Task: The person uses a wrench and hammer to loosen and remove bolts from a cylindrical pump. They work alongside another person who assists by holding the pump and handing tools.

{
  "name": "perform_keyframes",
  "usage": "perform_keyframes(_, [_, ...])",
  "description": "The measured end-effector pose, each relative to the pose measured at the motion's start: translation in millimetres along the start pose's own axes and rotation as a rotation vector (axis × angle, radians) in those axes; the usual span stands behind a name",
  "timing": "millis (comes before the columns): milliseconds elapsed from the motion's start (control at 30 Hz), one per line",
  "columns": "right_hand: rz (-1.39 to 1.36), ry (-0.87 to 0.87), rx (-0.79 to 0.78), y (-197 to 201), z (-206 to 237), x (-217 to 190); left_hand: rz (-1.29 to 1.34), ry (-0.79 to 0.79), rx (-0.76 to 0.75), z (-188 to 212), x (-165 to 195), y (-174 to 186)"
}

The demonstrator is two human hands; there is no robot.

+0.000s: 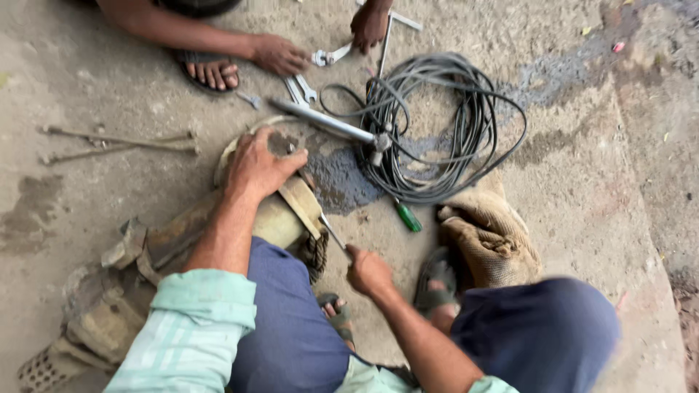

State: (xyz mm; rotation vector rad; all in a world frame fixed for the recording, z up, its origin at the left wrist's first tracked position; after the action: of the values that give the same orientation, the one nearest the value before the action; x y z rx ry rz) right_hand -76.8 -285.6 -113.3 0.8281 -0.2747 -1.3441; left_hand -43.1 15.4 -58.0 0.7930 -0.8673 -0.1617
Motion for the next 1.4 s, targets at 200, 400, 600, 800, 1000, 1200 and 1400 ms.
perform_keyframes(200, [0.173, -0.163, -0.200, 35, -17, 56, -0.068, 0.141, 0.099, 6, -7, 9])
perform_keyframes(400, [0.279, 0.235, 0.141, 126, -6, 25, -0.160, 0.377, 0.145, 24, -11, 2])
perform_keyframes(600, [-1.023, 0.203, -0.039, 125, -1, -15, -0.035, 0.378, 0.450, 36, -14, 15])
perform_keyframes(800, [-1.579, 0.427, -0.110, 120, 1, -81, -0.070, 0.337, 0.591, 43, -14, 32])
perform_keyframes(1000, [-1.341, 0.411, -0.404, 105, 11, -110, -0.037, 0.271, 0.600, 51, -17, 38])
perform_keyframes(1200, [-1.473, 0.339, -0.295, 103, 10, -96, 0.027, 0.346, 0.561, 51, -23, 39])
perform_keyframes(1400, [-1.462, 0.315, -0.285, 111, 3, -86, -0.046, 0.350, 0.516, 54, -19, 41])
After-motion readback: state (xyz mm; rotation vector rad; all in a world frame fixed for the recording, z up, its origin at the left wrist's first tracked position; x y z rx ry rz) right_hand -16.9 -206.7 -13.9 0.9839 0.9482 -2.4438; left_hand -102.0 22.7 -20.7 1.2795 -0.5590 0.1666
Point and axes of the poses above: each hand's wrist, its own z-axis away from the middle knuckle, its own y-axis out of the back of the hand, x = y × z, the point moved 7 cm from there along -z, towards the middle knuckle, and after that the axes turned 1 degree about x, right-handed, at the moved point
